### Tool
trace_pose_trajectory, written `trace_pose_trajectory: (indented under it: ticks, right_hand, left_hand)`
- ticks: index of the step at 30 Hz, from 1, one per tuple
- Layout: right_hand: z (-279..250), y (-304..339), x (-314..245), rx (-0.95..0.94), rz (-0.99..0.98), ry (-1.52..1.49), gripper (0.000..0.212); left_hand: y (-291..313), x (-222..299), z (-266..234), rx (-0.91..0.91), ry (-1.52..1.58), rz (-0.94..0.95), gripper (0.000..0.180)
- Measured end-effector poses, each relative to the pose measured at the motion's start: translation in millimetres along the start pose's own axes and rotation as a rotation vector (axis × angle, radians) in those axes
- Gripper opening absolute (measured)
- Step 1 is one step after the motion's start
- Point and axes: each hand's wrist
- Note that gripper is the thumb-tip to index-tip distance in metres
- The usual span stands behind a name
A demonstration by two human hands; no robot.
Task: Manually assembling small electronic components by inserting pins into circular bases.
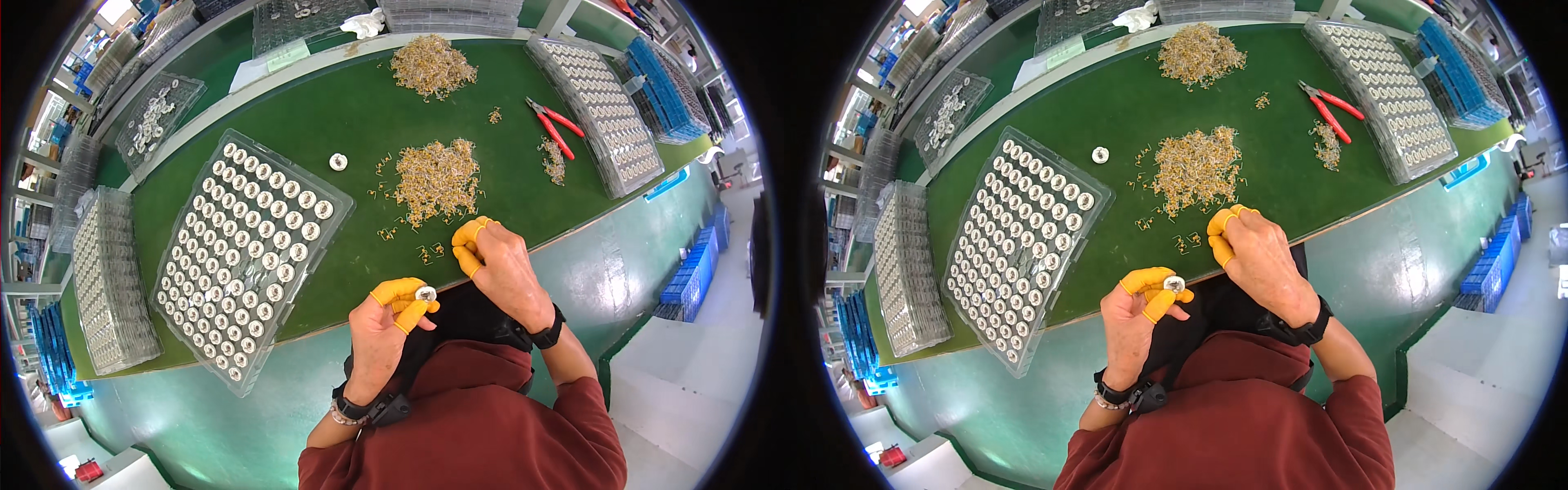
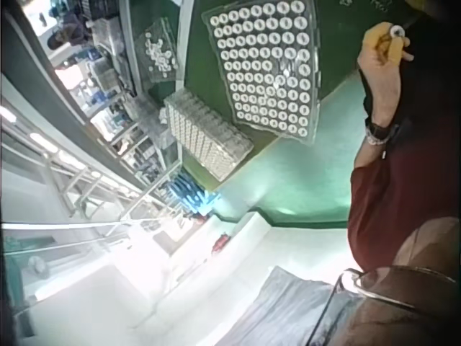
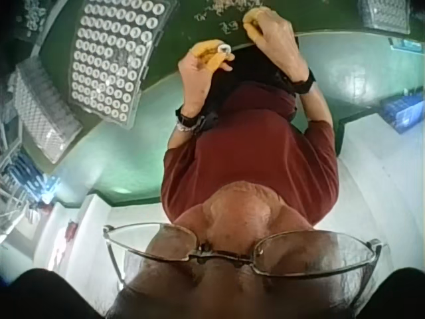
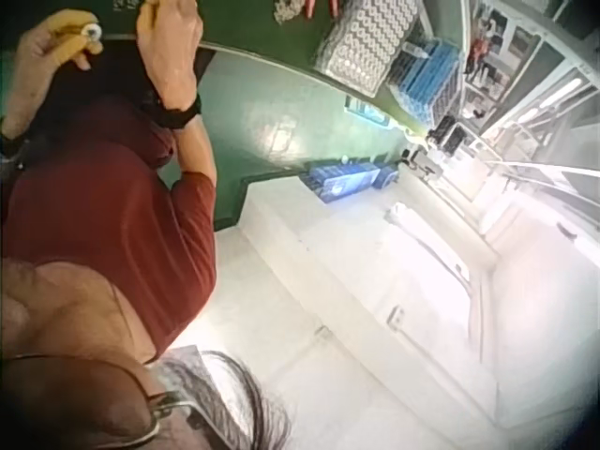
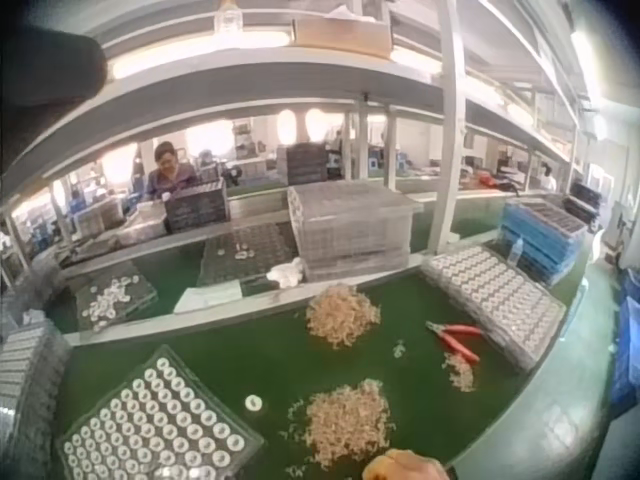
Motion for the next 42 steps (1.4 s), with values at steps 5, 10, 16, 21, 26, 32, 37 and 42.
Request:
trace_pose_trajectory:
  ticks: [5,10,16,21,26,32,37,42]
  right_hand:
    - [-8,16,-18,-0.038,0.164,-0.465,0.010]
    - [-2,35,-24,-0.054,0.151,-0.634,0.011]
    - [0,46,-27,-0.069,0.208,-0.733,0.011]
    - [5,51,-26,-0.017,0.185,-0.732,0.012]
    - [8,55,-23,0.014,0.182,-0.735,0.012]
    - [13,48,-20,0.250,-0.347,-0.279,0.026]
    - [13,47,-14,0.190,-0.411,-0.250,0.027]
    - [5,44,-4,0.060,-0.275,-0.536,0.029]
  left_hand:
    - [-1,-1,5,-0.071,-0.007,-0.016,0.022]
    - [4,4,5,-0.075,0.015,-0.047,0.020]
    - [10,5,8,-0.084,0.036,-0.049,0.018]
    - [13,5,9,-0.110,0.034,-0.055,0.017]
    - [14,4,11,-0.099,0.036,-0.075,0.016]
    - [17,0,11,-0.077,0.025,-0.026,0.016]
    - [20,-3,14,-0.015,-0.106,0.009,0.018]
    - [11,8,23,-0.107,-0.950,0.656,0.021]
Point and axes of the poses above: each hand's wrist, its own y-axis away from the middle knuckle, its own z-axis out of the palm, x = y × z, and after that the axes turned 2 degrees about z, right-handed
